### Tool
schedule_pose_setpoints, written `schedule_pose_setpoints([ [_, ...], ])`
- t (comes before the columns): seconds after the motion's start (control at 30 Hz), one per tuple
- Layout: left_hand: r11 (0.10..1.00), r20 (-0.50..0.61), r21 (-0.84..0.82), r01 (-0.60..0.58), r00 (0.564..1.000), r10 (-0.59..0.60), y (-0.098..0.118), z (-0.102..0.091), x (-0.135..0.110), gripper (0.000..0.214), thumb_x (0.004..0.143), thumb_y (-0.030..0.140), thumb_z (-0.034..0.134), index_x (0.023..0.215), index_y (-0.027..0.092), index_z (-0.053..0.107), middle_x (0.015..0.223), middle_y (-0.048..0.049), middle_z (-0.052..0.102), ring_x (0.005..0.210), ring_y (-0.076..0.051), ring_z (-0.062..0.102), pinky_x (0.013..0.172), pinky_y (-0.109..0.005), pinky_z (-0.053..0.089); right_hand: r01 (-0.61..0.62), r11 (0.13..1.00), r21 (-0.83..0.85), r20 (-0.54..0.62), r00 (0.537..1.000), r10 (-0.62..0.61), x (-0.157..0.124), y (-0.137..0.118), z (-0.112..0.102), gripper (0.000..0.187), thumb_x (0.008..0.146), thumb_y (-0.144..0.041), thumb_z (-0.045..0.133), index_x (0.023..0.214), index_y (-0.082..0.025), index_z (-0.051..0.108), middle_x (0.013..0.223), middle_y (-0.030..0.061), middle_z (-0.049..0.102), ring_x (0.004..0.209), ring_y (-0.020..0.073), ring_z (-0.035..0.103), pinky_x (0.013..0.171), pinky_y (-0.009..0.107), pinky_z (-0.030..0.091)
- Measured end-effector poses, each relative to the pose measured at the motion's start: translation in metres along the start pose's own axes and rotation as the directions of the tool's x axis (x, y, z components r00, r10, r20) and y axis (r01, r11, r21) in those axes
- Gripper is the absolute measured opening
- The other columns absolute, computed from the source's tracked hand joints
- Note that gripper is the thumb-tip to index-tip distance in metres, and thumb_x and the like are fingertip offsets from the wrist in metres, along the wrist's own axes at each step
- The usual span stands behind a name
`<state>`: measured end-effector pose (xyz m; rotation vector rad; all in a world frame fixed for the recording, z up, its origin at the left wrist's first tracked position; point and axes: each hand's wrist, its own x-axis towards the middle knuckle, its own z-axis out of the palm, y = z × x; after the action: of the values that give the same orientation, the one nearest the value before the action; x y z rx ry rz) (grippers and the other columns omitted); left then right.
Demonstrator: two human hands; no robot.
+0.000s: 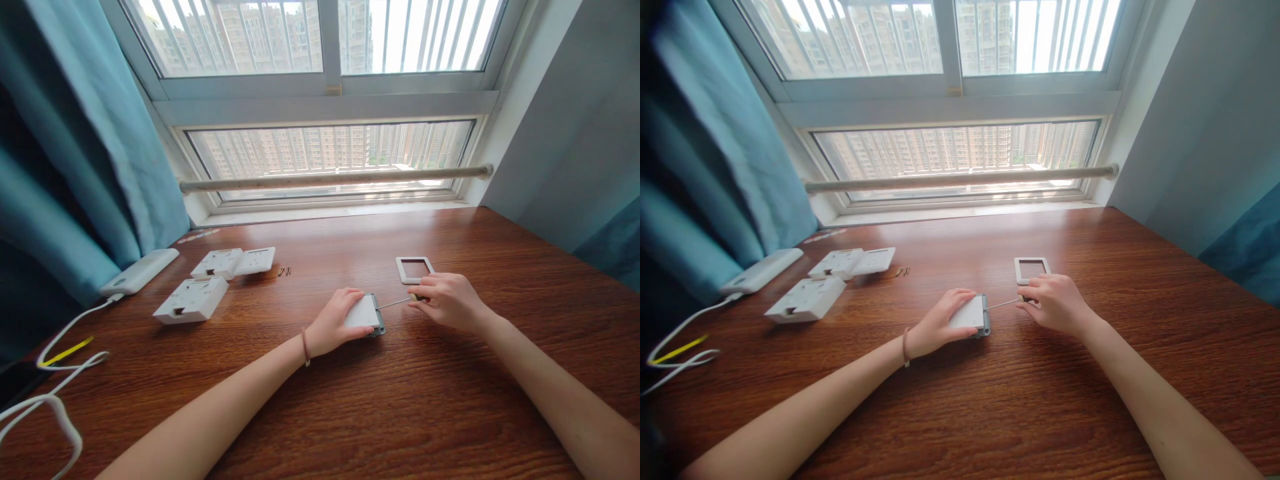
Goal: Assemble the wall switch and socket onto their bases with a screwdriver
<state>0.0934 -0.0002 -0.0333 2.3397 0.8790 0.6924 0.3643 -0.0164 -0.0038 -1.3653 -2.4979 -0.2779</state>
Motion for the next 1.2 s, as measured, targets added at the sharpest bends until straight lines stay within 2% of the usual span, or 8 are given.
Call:
schedule_pose_setpoints([
  [0.1,1.0,0.001,0.0,-0.014,1.0,0.014,-0.001,0.0,0.0,0.06,0.072,0.044,0.062,0.122,0.016,0.044,0.121,-0.0133,0.047,0.112,-0.024,0.043,0.1,-0.04,0.034,-0.093,0.987,0.135,0.097,0.992,0.08,-0.001,0.002,0.009,0.023,0.081,-0.042,0.051,0.081,-0.028,0.069,0.068,-0.0001,0.067,0.065,0.0164,0.059,0.057,0.024,0.034],
  [0.2,1.0,-0.005,-0.004,-0.015,1.0,0.015,-0.002,0.0,-0.001,0.06,0.073,0.044,0.061,0.123,0.016,0.044,0.122,-0.013,0.047,0.113,-0.025,0.042,0.1,-0.04,0.034,-0.158,0.957,0.242,0.141,0.982,0.126,0.0,0.004,0.016,0.024,0.08,-0.042,0.051,0.078,-0.028,0.07,0.072,-0.0005,0.07,0.068,0.0172,0.061,0.061,0.024,0.037],
  [0.37,1.0,-0.06,-0.017,-0.005,0.998,0.003,-0.002,0.001,-0.004,0.06,0.073,0.044,0.062,0.124,0.017,0.043,0.125,-0.0133,0.044,0.116,-0.025,0.04,0.102,-0.043,0.032,-0.219,0.921,0.321,0.205,0.966,0.158,0.001,0.006,0.021,0.027,0.08,-0.044,0.05,0.075,-0.028,0.071,0.07,-0.0008,0.07,0.068,0.0173,0.062,0.063,0.024,0.038],
  [0.6,0.999,-0.149,-0.022,-0.039,0.988,0.036,0.004,-0.002,-0.007,0.063,0.072,0.041,0.064,0.126,0.018,0.042,0.125,-0.0135,0.044,0.117,-0.026,0.04,0.102,-0.043,0.034,-0.227,0.885,0.406,0.136,0.973,0.187,0.0,0.008,0.026,0.026,0.078,-0.044,0.054,0.078,-0.025,0.071,0.076,0.0009,0.071,0.072,0.0195,0.062,0.066,0.025,0.04],
  [0.8,0.996,-0.152,-0.061,-0.063,0.987,0.053,0.009,0.0,-0.008,0.063,0.073,0.038,0.063,0.128,0.018,0.04,0.127,-0.0134,0.042,0.119,-0.025,0.039,0.102,-0.042,0.033,-0.197,0.804,0.561,0.147,0.98,0.138,0.001,-0.005,0.024,0.028,0.08,-0.042,0.052,0.076,-0.021,0.07,0.068,-0.0003,0.068,0.064,0.0159,0.061,0.059,0.023,0.04],
  [0.97,0.996,-0.157,-0.061,-0.066,0.986,0.056,0.01,0.002,-0.008,0.064,0.073,0.038,0.064,0.127,0.016,0.04,0.128,-0.0145,0.041,0.12,-0.025,0.038,0.103,-0.041,0.032,-0.143,0.87,0.472,0.016,0.988,0.153,0.001,-0.009,0.015,0.028,0.08,-0.043,0.053,0.077,-0.021,0.07,0.067,0.0003,0.067,0.061,0.0141,0.059,0.057,0.022,0.037],
  [1.1,0.998,-0.212,-0.037,-0.048,0.976,0.039,0.008,0.002,-0.008,0.063,0.073,0.04,0.063,0.128,0.018,0.04,0.127,-0.0127,0.042,0.119,-0.025,0.039,0.102,-0.042,0.033,-0.108,0.964,0.242,-0.111,0.984,0.138,-0.002,-0.001,0.01,0.028,0.08,-0.044,0.053,0.076,-0.022,0.069,0.064,0.001,0.065,0.057,0.013,0.056,0.056,0.023,0.033],
  [1.2,0.998,-0.235,-0.007,-0.056,0.971,0.053,0.007,0.003,-0.008,0.063,0.072,0.04,0.064,0.127,0.02,0.04,0.126,-0.0123,0.043,0.117,-0.025,0.04,0.1,-0.043,0.035,-0.053,0.995,0.079,-0.166,0.984,0.066,-0.003,0.002,0.006,0.026,0.081,-0.042,0.052,0.078,-0.022,0.068,0.065,0.002,0.065,0.062,0.0142,0.056,0.058,0.024,0.032],
])
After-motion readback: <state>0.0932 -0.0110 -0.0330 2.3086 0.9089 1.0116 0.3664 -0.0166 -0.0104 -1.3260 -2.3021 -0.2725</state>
